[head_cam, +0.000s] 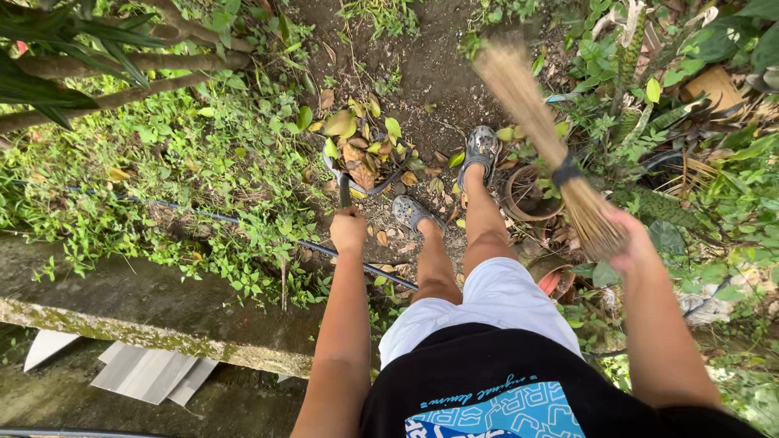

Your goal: The person sweeps leaves and dirt from a path using a broom and a dustpan, moving between various plants and garden areas.

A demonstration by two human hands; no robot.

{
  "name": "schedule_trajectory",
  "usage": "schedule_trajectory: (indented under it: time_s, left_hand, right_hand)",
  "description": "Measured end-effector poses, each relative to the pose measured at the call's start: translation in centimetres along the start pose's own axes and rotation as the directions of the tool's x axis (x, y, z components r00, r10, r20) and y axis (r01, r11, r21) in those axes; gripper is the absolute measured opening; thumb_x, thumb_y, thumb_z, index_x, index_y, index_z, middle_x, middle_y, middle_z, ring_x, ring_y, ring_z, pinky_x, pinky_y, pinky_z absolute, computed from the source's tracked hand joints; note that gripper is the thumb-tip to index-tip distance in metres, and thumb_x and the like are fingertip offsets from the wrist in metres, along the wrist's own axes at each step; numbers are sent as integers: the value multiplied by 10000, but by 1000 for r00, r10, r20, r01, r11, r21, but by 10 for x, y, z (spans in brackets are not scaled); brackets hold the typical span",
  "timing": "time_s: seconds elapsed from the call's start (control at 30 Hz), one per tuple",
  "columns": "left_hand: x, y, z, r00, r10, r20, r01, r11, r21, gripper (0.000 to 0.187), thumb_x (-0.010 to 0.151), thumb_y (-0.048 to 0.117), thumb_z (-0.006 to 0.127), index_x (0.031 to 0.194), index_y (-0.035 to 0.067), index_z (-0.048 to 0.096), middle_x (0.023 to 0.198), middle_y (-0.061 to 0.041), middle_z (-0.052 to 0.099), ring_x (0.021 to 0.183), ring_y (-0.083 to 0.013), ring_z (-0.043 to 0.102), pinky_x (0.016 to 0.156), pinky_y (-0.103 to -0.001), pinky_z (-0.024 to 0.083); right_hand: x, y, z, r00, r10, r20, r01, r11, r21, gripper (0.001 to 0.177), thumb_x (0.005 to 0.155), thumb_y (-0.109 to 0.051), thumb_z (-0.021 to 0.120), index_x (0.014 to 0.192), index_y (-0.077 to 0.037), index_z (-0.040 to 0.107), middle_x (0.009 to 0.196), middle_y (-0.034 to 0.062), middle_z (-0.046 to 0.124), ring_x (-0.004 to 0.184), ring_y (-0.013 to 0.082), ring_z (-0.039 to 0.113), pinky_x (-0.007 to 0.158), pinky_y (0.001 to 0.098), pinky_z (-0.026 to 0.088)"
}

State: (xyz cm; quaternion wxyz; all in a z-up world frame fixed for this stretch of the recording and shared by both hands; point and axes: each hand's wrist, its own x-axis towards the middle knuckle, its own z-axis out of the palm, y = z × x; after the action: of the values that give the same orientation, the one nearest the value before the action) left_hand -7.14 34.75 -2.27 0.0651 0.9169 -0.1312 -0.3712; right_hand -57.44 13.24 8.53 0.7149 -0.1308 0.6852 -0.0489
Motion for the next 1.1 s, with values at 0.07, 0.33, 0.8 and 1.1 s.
schedule_trajectory:
  time_s: [0.07, 0.33, 0.8, 1.1]
  left_hand:
    - [0, -1, 3, 1000, 0, -8, 0, 1000, -14, 311, 865, 195, 658, 1142, 125, 781, 1050, -191, 759, 942, -358, 743, 853, -443, 593]
    - [-4, -3, 8, 998, -37, -47, 36, 999, -25, 319, 825, 175, 658, 1111, 143, 795, 1008, -191, 757, 914, -372, 733, 836, -450, 578]
    - [-43, -87, 13, 966, -241, -93, 147, 807, -572, 308, 852, 170, 676, 1126, 89, 792, 790, -102, 745, 651, -163, 678, 588, -323, 508]
    - [-20, -43, 27, 901, -425, -85, 243, 659, -712, 329, 873, 173, 614, 1124, 21, 764, 711, -78, 692, 615, -183, 642, 566, -331, 486]
  right_hand:
    - [34, -15, 31, 936, -301, 183, 243, 928, 281, 719, 858, -320, 646, 1546, -137, 544, 1342, 88, 645, 1142, 242, 630, 980, 415, 510]
    - [61, 95, 152, 909, -282, 307, 402, 789, -465, 712, 807, -213, 747, 1477, -104, 533, 1164, 132, 733, 1002, 281, 682, 906, 403, 537]
    - [80, -110, 274, 713, -460, 528, 626, 758, -184, 813, 843, -179, 692, 1569, 19, 385, 1588, 130, 492, 1378, 201, 531, 1114, 307, 431]
    - [181, -238, 438, 725, -370, 581, 681, 513, -522, 761, 909, -252, 678, 1571, -29, 376, 1409, 117, 641, 1225, 202, 633, 1072, 346, 464]
